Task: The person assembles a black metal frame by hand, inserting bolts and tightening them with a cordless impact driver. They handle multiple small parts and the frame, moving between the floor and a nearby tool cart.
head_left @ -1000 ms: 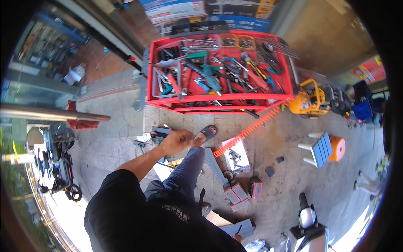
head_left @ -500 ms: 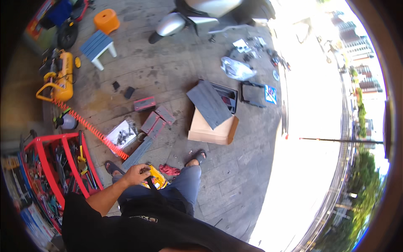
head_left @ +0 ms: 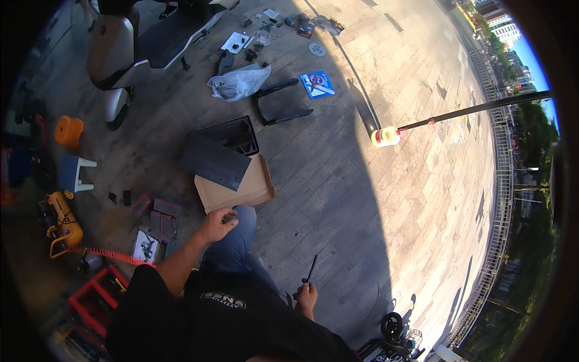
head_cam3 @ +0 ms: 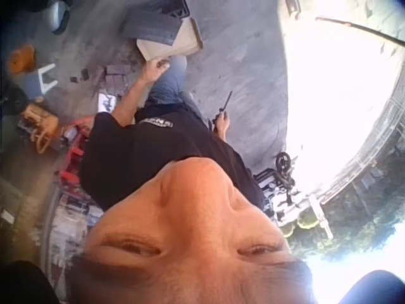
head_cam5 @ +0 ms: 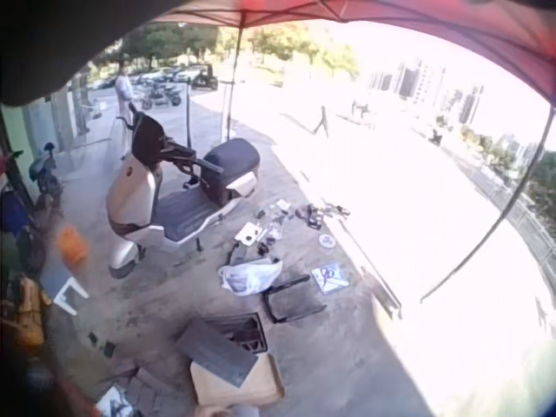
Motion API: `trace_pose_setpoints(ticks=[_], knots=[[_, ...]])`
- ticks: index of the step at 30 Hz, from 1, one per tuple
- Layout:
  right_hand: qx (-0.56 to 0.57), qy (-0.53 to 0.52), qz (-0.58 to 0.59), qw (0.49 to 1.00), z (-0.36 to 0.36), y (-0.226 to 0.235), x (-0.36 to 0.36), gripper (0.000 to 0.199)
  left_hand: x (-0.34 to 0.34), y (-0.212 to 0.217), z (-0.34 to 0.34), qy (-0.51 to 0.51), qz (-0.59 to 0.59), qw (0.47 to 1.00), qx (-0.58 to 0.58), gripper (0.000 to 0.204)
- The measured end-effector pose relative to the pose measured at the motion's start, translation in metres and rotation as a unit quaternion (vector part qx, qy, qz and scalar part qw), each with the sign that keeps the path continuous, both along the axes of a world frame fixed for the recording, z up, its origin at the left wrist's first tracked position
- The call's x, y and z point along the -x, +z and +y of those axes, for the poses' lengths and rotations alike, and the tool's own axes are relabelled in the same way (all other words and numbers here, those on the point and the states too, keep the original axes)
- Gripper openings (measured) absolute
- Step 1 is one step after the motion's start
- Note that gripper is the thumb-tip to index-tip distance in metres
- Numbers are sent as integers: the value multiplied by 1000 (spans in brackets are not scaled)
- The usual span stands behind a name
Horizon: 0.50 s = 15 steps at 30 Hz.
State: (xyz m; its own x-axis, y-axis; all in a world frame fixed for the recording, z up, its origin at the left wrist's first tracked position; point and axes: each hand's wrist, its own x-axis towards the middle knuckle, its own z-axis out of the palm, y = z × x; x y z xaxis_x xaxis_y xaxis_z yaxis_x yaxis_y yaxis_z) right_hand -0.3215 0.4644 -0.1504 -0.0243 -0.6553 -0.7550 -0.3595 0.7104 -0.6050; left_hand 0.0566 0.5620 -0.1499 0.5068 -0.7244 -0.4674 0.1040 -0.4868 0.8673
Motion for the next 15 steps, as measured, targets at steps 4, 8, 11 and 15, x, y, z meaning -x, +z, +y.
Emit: trace_pose_setpoints(ticks=[4,8,11,15], knots=[[6,27,36,999,-64,14,-11,17,-32,16,-93,-69,-27,997,-34,32],[39,43,2,998,-163,10,-32,23,-50,-15,-207,-168,-46,984,-42,31],[37,76,22,996,-274,-15,-66,25,-78,-66,-313,-201,-35,977,-62,32],[-24,173,105,979,-436,-62,-133,21,-125,-116,-432,-208,-69,968,-123,31]])
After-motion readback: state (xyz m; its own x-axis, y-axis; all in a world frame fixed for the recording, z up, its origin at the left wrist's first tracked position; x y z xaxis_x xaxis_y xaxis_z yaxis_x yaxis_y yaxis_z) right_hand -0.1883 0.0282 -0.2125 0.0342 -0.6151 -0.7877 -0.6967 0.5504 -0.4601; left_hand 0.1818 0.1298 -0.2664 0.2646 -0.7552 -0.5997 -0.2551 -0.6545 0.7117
